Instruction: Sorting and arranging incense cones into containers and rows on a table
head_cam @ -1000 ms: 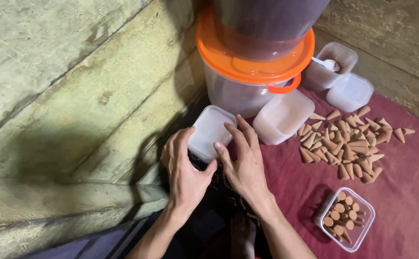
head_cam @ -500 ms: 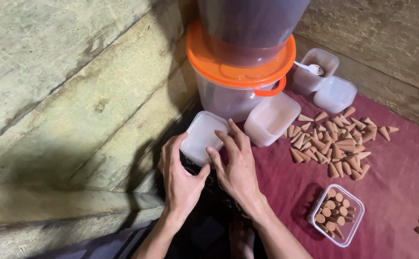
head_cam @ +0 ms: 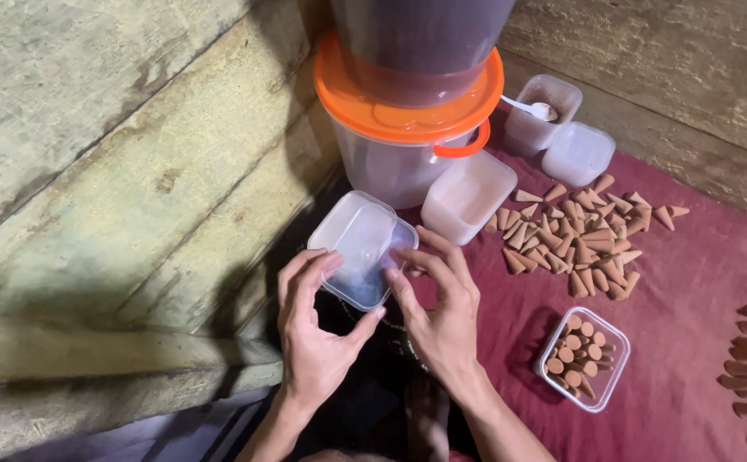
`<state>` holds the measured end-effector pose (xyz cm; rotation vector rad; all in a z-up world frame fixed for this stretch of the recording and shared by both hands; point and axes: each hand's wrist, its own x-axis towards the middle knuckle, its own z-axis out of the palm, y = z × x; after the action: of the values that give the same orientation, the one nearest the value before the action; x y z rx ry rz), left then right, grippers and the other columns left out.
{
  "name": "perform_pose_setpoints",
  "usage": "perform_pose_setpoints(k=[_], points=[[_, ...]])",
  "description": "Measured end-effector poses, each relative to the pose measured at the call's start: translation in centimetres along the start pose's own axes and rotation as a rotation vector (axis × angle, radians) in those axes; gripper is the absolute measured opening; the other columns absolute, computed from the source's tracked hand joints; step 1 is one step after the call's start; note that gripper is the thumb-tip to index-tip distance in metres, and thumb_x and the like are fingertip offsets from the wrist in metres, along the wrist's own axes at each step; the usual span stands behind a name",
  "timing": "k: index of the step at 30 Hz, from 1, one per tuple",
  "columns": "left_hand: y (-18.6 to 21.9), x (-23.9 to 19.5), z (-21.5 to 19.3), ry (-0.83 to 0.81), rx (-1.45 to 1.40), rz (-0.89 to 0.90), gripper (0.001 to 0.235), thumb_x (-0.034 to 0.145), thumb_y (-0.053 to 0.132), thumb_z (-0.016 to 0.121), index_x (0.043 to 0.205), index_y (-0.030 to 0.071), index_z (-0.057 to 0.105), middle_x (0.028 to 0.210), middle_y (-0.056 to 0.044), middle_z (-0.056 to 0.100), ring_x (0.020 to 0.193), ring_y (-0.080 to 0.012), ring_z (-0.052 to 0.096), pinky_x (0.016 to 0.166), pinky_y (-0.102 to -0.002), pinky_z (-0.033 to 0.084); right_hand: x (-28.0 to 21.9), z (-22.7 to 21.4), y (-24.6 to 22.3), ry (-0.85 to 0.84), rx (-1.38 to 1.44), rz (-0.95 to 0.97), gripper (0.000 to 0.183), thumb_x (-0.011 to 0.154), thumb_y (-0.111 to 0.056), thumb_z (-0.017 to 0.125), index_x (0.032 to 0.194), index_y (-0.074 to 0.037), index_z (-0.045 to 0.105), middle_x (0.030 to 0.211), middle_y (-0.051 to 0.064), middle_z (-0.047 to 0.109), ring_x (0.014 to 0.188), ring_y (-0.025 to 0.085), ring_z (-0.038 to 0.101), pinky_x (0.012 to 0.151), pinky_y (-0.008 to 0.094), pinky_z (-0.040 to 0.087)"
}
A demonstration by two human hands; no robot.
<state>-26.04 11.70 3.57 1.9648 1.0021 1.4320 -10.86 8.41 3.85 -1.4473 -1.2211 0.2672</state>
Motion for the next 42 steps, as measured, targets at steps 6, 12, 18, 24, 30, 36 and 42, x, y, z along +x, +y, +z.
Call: perform_pose_setpoints(k=[6, 12, 18, 24, 30, 36, 42], points=[[2.0, -1.7, 0.9, -0.088, -0.087, 0.071, 0.074, 0.071, 0.005, 0.091, 0.136, 0.003, 0.056, 0.131, -0.016, 0.051, 0.112, -0.0233, 0.069, 0.107, -0.035, 0.060, -2.3, -3.5, -1.5, 0.043, 0.159, 0.137, 0.038, 0.089, -0.013, 0.076, 0.125, -0.002, 0.068, 0.130, 0.014, 0.059, 0.071, 0.009, 0.062, 0.070, 0.021, 0.060], [2.8, -2.9, 3.1, -0.226, -0.381, 0.044, 0.083, 0.072, 0.004, 0.094, 0.142, 0.001, 0.049, 0.146, -0.018, 0.050, 0.127, -0.0323, 0.067, 0.115, -0.041, 0.056, -4.6, -7.3, 0.1, 0.180, 0.142, 0.261, 0.060, 0.088, -0.005, 0.075, 0.143, -0.002, 0.052, 0.116, 0.011, 0.051, 0.071, 0.010, 0.060, 0.060, 0.020, 0.057], [4.6, -3.5, 6.2, -0.399, -0.539, 0.054, 0.083, 0.071, 0.003, 0.094, 0.140, 0.000, 0.049, 0.145, -0.020, 0.051, 0.134, -0.0307, 0.061, 0.119, -0.042, 0.052, -7.6, -12.6, 0.7, 0.259, -0.011, 0.381, 0.045, 0.087, -0.008, 0.078, 0.131, -0.009, 0.068, 0.102, 0.003, 0.046, 0.082, 0.009, 0.050, 0.069, 0.020, 0.052], [6.0, -4.1, 10.1, -0.597, -0.603, 0.027, 0.090, 0.068, 0.005, 0.095, 0.144, -0.004, 0.046, 0.148, -0.022, 0.052, 0.140, -0.0304, 0.054, 0.123, -0.040, 0.046, -9.5, -17.7, 0.8, 0.283, -0.177, 0.469, 0.049, 0.085, -0.014, 0.079, 0.132, -0.008, 0.068, 0.111, 0.005, 0.055, 0.076, 0.007, 0.054, 0.071, 0.020, 0.053], [6.9, -6.9, 13.6, -0.506, -0.283, 0.095, 0.096, 0.056, 0.037, 0.101, 0.136, 0.007, 0.058, 0.132, -0.015, 0.058, 0.126, -0.0284, 0.061, 0.111, -0.040, 0.052, -8.8, -20.6, 3.1, 0.264, -0.127, 0.566, 0.038, 0.089, -0.017, 0.074, 0.125, -0.007, 0.072, 0.117, 0.006, 0.065, 0.091, 0.013, 0.066, 0.077, 0.023, 0.057], [6.6, -9.0, 16.5, -0.438, -0.182, 0.074, 0.095, 0.054, 0.043, 0.102, 0.132, 0.010, 0.060, 0.128, -0.012, 0.057, 0.122, -0.0277, 0.059, 0.107, -0.043, 0.052, -7.7, -21.6, 6.4, 0.212, -0.296, 0.567, 0.029, 0.092, -0.019, 0.073, 0.120, -0.014, 0.076, 0.107, 0.001, 0.068, 0.085, 0.011, 0.061, 0.071, 0.026, 0.051], [7.1, -9.3, 16.7, -0.447, -0.151, 0.044, 0.089, 0.058, 0.038, 0.103, 0.132, 0.010, 0.061, 0.125, -0.013, 0.061, 0.117, -0.0277, 0.064, 0.104, -0.040, 0.056, -6.8, -21.1, 8.1, 0.176, -0.304, 0.549, 0.024, 0.094, -0.016, 0.069, 0.116, -0.013, 0.078, 0.100, 0.001, 0.065, 0.084, 0.011, 0.061, 0.069, 0.026, 0.049]])
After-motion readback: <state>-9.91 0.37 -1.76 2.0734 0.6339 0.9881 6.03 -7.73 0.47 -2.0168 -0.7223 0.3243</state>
